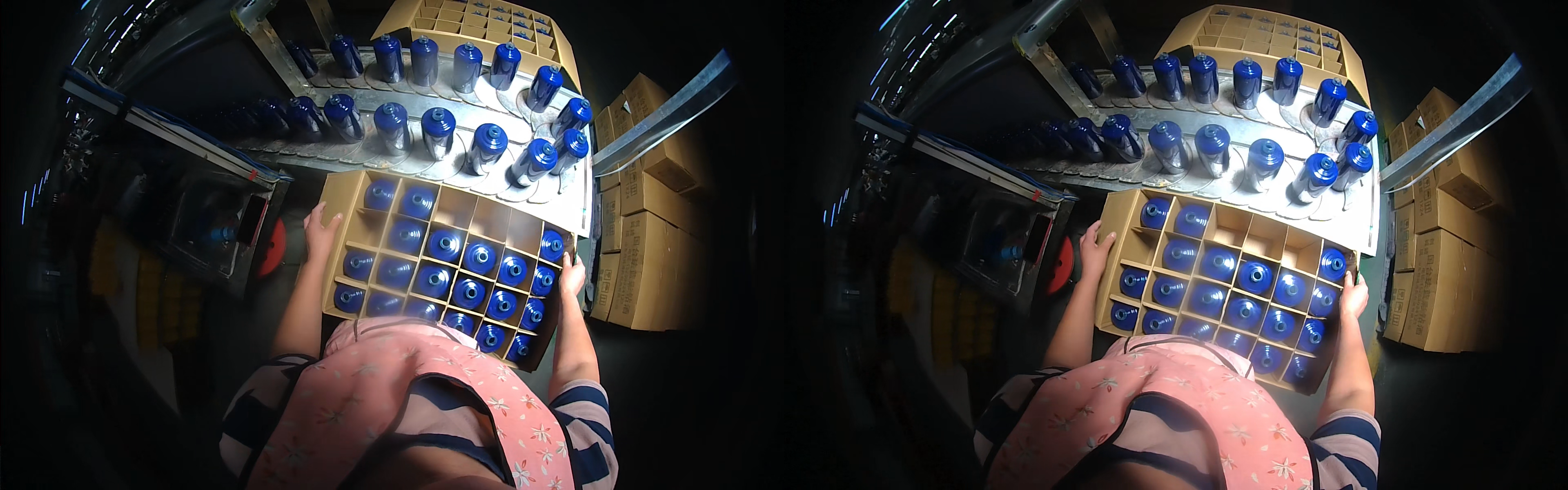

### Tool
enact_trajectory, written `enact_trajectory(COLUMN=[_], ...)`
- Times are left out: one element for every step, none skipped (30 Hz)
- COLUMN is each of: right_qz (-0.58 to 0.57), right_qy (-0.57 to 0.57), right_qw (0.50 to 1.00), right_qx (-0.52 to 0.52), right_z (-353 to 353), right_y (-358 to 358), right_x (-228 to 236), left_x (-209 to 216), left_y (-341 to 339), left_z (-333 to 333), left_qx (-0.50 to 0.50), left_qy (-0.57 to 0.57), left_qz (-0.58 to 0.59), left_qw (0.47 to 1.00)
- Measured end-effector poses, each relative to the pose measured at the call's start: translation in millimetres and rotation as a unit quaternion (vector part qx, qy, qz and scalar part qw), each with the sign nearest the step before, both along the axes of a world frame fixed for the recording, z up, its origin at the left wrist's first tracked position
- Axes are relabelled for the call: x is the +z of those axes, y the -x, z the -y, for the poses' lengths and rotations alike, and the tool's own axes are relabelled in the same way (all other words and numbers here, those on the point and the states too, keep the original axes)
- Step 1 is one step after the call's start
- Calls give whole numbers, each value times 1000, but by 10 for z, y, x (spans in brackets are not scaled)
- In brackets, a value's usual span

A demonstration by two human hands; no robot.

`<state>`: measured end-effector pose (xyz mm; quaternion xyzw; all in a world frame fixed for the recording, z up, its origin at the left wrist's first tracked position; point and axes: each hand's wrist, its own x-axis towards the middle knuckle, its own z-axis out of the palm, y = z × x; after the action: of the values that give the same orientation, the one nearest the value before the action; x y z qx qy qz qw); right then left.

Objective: The person places a cardboard box on a conveyor and opens it. They then pick up blue bottles from the conveyor belt and place them one by one into the compartments of the box until it is full.

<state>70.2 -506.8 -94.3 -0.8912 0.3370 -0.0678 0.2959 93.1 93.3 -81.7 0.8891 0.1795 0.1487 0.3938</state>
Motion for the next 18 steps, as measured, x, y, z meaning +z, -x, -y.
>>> enact_trajectory(right_qz=[18,-2,-49,-16,-6,-16,-5,-9,19,13,-9,8,-31,-11,3,-18,-24,-43], right_qy=[-4,14,14,4,-6,19,27,40,48,50,52,53,47,40,34,31,39,37], right_qw=[1000,1000,998,1000,1000,1000,999,999,999,998,998,998,998,999,999,999,999,998], right_qx=[9,-7,-43,3,28,5,23,11,17,24,-16,13,-6,13,25,3,-2,-17], right_z=[10,16,26,31,54,70,104,141,183,228,270,311,354,380,420,431,453,460], right_y=[-4,-68,-53,-118,-102,-145,-142,-154,-130,-120,-72,-27,24,39,123,151,210,239], right_x=[4,6,6,5,0,-7,-11,-16,-27,-33,-45,-54,-64,-77,-86,-102,-114,-130], left_x=[-100,-187,-238,-246,-250,-237,-215,-189,-164,-143,-130,-121,-124,-125,-141,-147,-160,-173], left_y=[216,411,644,829,907,959,988,985,990,972,986,1005,1048,1109,1190,1272,1368,1479], left_z=[-50,-29,31,77,147,217,282,330,364,382,403,408,431,435,473,487,523,553], left_qx=[7,-2,-18,-19,-24,-43,-50,-53,-61,-83,-72,-80,-84,-96,-86,-80,-69,-64], left_qy=[14,35,60,63,52,100,140,116,93,117,107,92,77,69,97,92,85,134], left_qz=[-56,-75,-122,-117,-163,-134,-144,-163,-146,-147,-207,-210,-270,-253,-263,-247,-232,-212], left_qw=[998,997,991,991,985,985,978,978,983,979,970,970,956,960,956,961,966,966])
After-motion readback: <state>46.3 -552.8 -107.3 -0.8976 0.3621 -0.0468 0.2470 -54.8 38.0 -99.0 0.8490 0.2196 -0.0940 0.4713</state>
